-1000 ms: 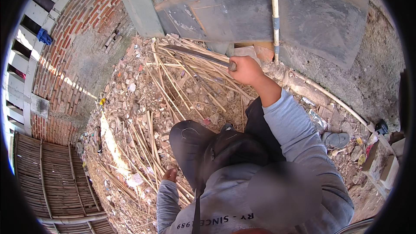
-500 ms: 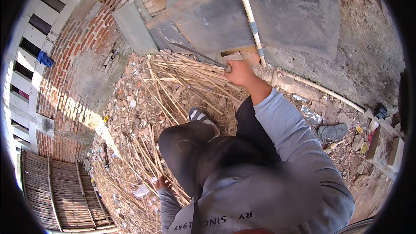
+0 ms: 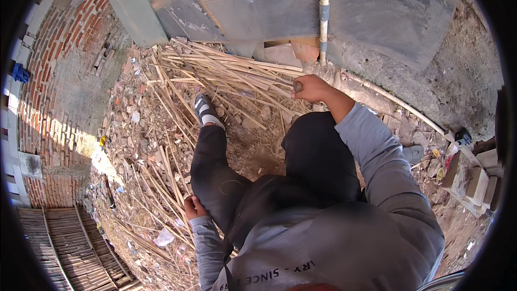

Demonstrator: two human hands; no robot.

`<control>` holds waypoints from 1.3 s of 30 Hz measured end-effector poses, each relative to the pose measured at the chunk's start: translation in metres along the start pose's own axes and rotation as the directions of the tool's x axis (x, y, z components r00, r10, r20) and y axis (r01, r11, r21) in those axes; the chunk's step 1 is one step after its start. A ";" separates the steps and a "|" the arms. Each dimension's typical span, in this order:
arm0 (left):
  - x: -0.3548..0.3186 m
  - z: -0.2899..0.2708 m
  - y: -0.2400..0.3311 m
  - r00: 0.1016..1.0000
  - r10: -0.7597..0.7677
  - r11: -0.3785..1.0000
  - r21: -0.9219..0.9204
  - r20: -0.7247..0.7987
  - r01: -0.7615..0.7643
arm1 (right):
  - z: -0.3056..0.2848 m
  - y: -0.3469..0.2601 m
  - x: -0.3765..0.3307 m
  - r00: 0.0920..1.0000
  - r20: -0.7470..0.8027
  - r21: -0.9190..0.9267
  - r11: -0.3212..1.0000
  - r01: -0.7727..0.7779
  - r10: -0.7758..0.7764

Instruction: The person uses a blade to shave thin strips from a bamboo stick, holding the stick with one hand and the tool with the other while sitting on the ground.

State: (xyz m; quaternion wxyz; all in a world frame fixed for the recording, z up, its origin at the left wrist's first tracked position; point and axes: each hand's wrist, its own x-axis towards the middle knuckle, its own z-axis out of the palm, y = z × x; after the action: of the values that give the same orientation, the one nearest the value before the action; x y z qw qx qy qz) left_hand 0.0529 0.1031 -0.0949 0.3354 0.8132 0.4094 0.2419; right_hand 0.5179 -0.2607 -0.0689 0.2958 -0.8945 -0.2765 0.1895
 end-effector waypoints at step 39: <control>-0.012 0.002 -0.028 0.996 -0.029 0.864 0.504 0.083 -0.017 | 0.125 0.094 0.141 1.000 -0.003 -0.127 0.991 -0.030 0.030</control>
State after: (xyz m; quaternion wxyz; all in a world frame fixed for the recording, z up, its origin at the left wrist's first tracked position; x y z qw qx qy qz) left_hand 0.0336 0.1048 -0.1187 0.1299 0.8811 0.4458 0.0898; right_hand 0.6002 -0.1853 -0.2476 0.2357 -0.9156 -0.2744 0.1754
